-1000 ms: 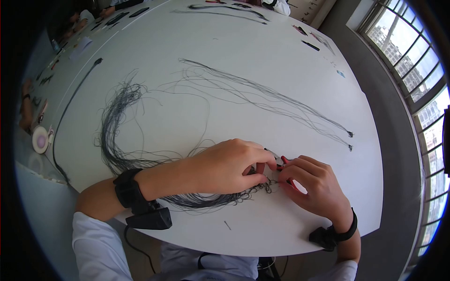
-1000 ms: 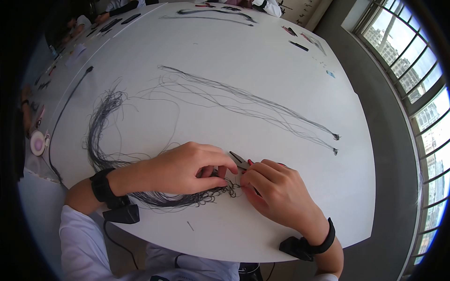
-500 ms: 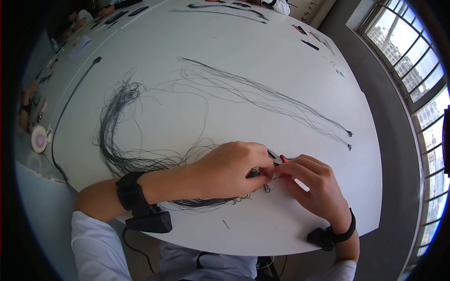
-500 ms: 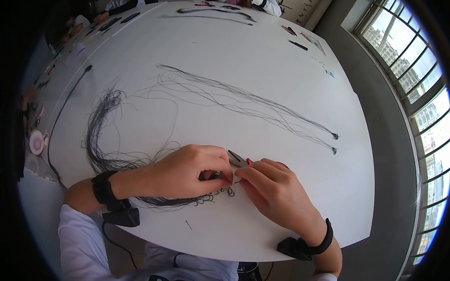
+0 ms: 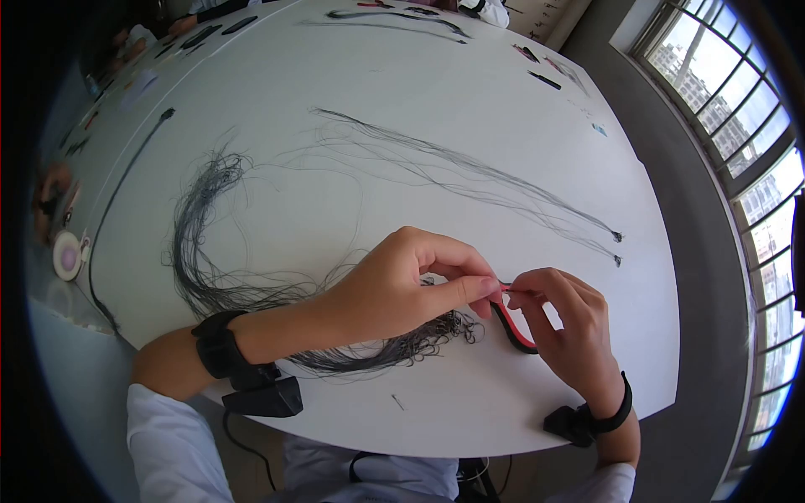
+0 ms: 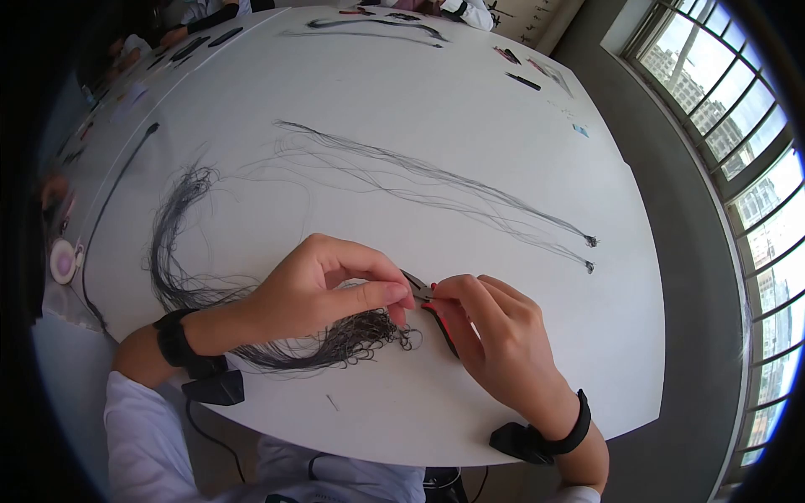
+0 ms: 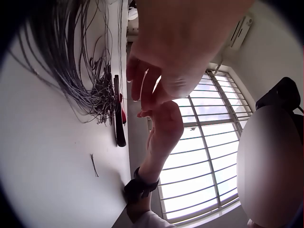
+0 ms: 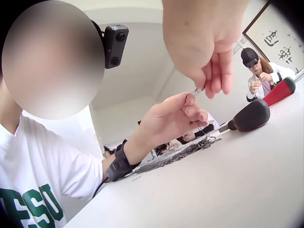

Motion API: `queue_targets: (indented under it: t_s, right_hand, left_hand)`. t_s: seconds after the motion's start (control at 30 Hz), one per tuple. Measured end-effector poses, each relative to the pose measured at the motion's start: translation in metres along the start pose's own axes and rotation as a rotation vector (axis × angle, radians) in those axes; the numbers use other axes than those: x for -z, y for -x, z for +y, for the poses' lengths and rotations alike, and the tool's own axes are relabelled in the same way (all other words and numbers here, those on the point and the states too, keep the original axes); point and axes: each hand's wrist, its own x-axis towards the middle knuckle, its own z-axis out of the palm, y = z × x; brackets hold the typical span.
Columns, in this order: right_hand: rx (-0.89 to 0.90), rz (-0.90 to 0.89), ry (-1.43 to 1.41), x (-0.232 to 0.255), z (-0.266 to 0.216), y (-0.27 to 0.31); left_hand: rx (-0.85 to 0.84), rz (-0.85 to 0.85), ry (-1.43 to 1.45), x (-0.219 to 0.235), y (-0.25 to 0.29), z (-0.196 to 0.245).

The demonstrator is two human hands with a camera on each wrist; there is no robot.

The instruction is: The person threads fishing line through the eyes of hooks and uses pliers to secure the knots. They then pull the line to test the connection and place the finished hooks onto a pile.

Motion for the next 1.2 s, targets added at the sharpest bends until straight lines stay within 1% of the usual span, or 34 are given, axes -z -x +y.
queue_targets:
  t_s: [0.03, 0.07, 0.1, 0.13, 0.17, 0.2, 0.23, 0.27, 0.3, 0.33, 0.37, 0.4, 0.43, 0.5, 0.53, 0.57, 0.63, 0.67, 0.7, 0.77, 0.8, 0.87, 0.9, 0.97, 1.0, 1.03, 1.1, 1.13, 1.2]
  right_hand:
    - [-0.026, -0.020, -0.007, 0.000, -0.001, 0.001]
    - [-0.032, -0.018, 0.002, 0.000, -0.001, 0.001]
    - [0.000, -0.065, 0.026, -0.001, -0.001, 0.002]
    - [0.033, -0.112, 0.045, -0.002, -0.002, 0.002]
    - [0.031, -0.111, 0.047, -0.003, -0.003, 0.002]
    - [0.078, -0.186, -0.006, -0.003, -0.004, 0.003]
    - [0.126, -0.262, -0.059, -0.004, -0.005, 0.003]
    - [0.106, -0.324, -0.146, -0.003, -0.010, 0.002]
    - [0.105, -0.325, -0.146, -0.003, -0.014, 0.003]
    - [0.059, -0.407, -0.313, -0.003, -0.018, 0.004]
    - [0.011, -0.488, -0.480, -0.001, -0.021, 0.004]
    - [0.016, -0.511, -0.579, 0.002, -0.023, 0.002]
    - [0.015, -0.511, -0.580, 0.005, -0.024, 0.002]
    - [-0.083, -0.368, -0.903, 0.011, -0.025, 0.003]
    - [-0.110, -0.223, -1.024, 0.012, -0.027, 0.003]
    - [-0.130, -0.124, -1.069, 0.013, -0.025, 0.003]
    - [-0.183, -0.017, -1.201, 0.021, -0.017, 0.002]
    - [-0.206, 0.029, -1.127, 0.023, -0.011, 0.002]
    - [-0.223, 0.106, -1.147, 0.022, -0.005, 0.002]
    - [-0.358, 0.276, -1.189, 0.021, 0.003, 0.001]
    - [-0.360, 0.279, -1.187, 0.020, 0.007, 0.000]
    - [-0.615, 0.319, -1.104, 0.018, 0.013, -0.001]
    - [-0.672, 0.207, -1.086, 0.018, 0.016, -0.001]
    - [-0.745, -0.064, -0.921, 0.016, 0.017, -0.002]
    - [-0.728, -0.137, -0.728, 0.010, 0.015, -0.002]
    - [-0.661, -0.189, -0.563, 0.004, 0.013, 0.002]
    - [-0.429, -0.268, -0.281, -0.002, 0.010, 0.004]
    - [-0.430, -0.270, -0.280, -0.004, 0.007, 0.004]
    - [-0.034, -0.299, -0.176, -0.005, -0.002, 0.004]
  left_hand:
    - [0.033, 0.045, 0.240, 0.001, 0.000, -0.001]
    - [0.046, 0.042, 0.275, 0.006, -0.001, -0.001]
    - [0.044, 0.034, 0.278, 0.007, -0.002, 0.000]
    - [0.052, 0.070, 0.472, 0.008, -0.002, 0.001]
    - [0.061, 0.109, 0.665, 0.008, -0.002, 0.001]
    - [0.045, 0.165, 0.661, 0.005, -0.004, 0.001]
    - [0.046, 0.165, 0.662, 0.004, -0.005, -0.002]
    - [-0.031, 0.201, 0.577, 0.003, -0.006, -0.008]
    - [-0.107, 0.237, 0.490, 0.002, -0.007, -0.010]
    - [-0.107, 0.238, 0.491, 0.004, -0.007, -0.011]
    - [-0.120, 0.216, 0.292, 0.006, -0.006, -0.012]
    - [-0.132, 0.193, 0.093, 0.007, -0.006, -0.010]
    - [-0.131, 0.192, 0.094, 0.007, -0.005, -0.007]
    - [0.073, 0.002, 0.060, 0.007, -0.003, 0.001]
    - [0.061, -0.016, -0.019, 0.005, 0.000, 0.001]
    - [0.060, -0.020, -0.016, 0.005, 0.000, 0.003]
    - [0.099, -0.109, 0.016, 0.004, 0.001, 0.007]
    - [0.119, -0.084, 0.111, 0.001, 0.001, 0.005]
    - [0.118, -0.087, 0.111, 0.002, 0.001, 0.005]
    - [0.119, -0.112, 0.313, 0.007, 0.002, 0.005]
    - [0.119, -0.116, 0.313, 0.012, 0.002, 0.008]
    - [0.267, -0.271, 0.449, 0.023, 0.001, 0.017]
    - [0.268, -0.275, 0.448, 0.024, 0.001, 0.016]
    - [0.109, -0.077, 0.717, 0.023, 0.001, 0.011]
    - [0.068, 0.075, 0.641, 0.020, 0.001, 0.017]
    - [0.069, 0.075, 0.641, 0.018, -0.002, 0.017]
    - [-0.074, 0.157, 0.623, 0.016, -0.005, 0.017]
    - [-0.064, 0.147, 0.614, 0.019, -0.005, 0.015]
    - [-0.071, 0.157, 0.586, 0.017, -0.006, 0.010]
